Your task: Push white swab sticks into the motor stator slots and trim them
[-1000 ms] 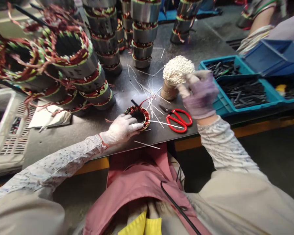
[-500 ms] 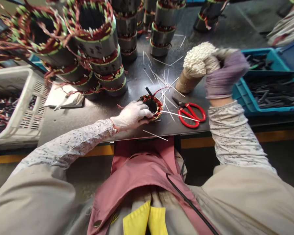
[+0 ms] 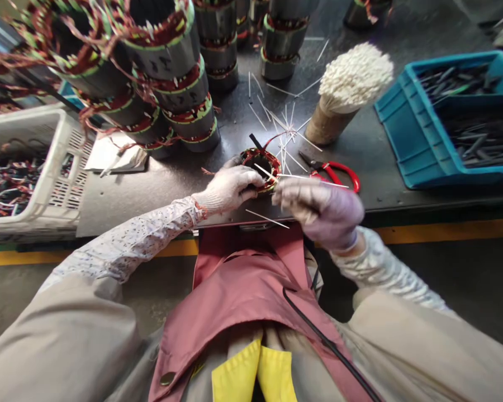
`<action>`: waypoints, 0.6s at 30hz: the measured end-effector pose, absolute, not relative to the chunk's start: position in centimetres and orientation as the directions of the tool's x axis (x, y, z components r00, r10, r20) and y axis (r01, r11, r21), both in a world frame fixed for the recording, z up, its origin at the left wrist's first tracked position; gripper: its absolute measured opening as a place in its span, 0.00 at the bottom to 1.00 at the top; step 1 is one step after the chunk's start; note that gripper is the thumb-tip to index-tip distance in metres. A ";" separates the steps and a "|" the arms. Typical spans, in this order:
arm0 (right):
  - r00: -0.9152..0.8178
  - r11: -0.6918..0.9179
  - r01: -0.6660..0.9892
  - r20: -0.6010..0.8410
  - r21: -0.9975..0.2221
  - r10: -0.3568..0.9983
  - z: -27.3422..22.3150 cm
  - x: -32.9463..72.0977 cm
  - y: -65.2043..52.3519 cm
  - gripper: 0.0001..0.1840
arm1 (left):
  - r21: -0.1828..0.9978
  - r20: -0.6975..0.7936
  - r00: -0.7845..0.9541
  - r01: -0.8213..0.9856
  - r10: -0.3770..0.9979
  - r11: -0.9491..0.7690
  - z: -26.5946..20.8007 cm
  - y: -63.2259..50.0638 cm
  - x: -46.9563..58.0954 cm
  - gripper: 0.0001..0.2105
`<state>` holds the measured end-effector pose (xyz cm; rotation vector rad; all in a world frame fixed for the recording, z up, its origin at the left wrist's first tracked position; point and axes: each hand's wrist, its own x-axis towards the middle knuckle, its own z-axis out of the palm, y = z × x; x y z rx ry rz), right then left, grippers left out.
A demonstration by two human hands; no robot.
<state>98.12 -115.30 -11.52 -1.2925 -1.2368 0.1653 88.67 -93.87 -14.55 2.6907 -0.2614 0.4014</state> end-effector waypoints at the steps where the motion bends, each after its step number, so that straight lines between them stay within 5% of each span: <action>1: 0.424 0.365 0.492 0.583 -0.791 0.693 -12.9 96.7 -116.5 0.11 | 0.360 0.310 0.942 -0.241 -0.128 -0.901 -14.5 -94.0 88.4 0.08; 9: 0.614 0.273 0.394 0.472 -0.878 0.632 -18.0 92.3 -120.4 0.14 | 0.330 0.206 0.970 -0.196 -0.132 -0.923 -14.1 -94.3 89.3 0.14; 13: 0.781 0.235 0.293 0.374 -0.927 0.500 -17.9 92.7 -120.1 0.13 | 0.341 0.210 0.971 -0.186 -0.119 -0.921 -14.1 -94.5 90.0 0.14; 15: 0.765 0.220 0.352 0.415 -0.910 0.492 -17.3 93.2 -120.3 0.15 | 0.347 0.207 0.970 -0.192 -0.124 -0.918 -14.1 -94.3 90.1 0.13; 18: 0.579 0.219 0.462 0.479 -0.860 0.660 -16.3 93.7 -120.8 0.14 | 0.353 0.194 0.972 -0.194 -0.131 -0.915 -14.1 -94.0 90.1 0.13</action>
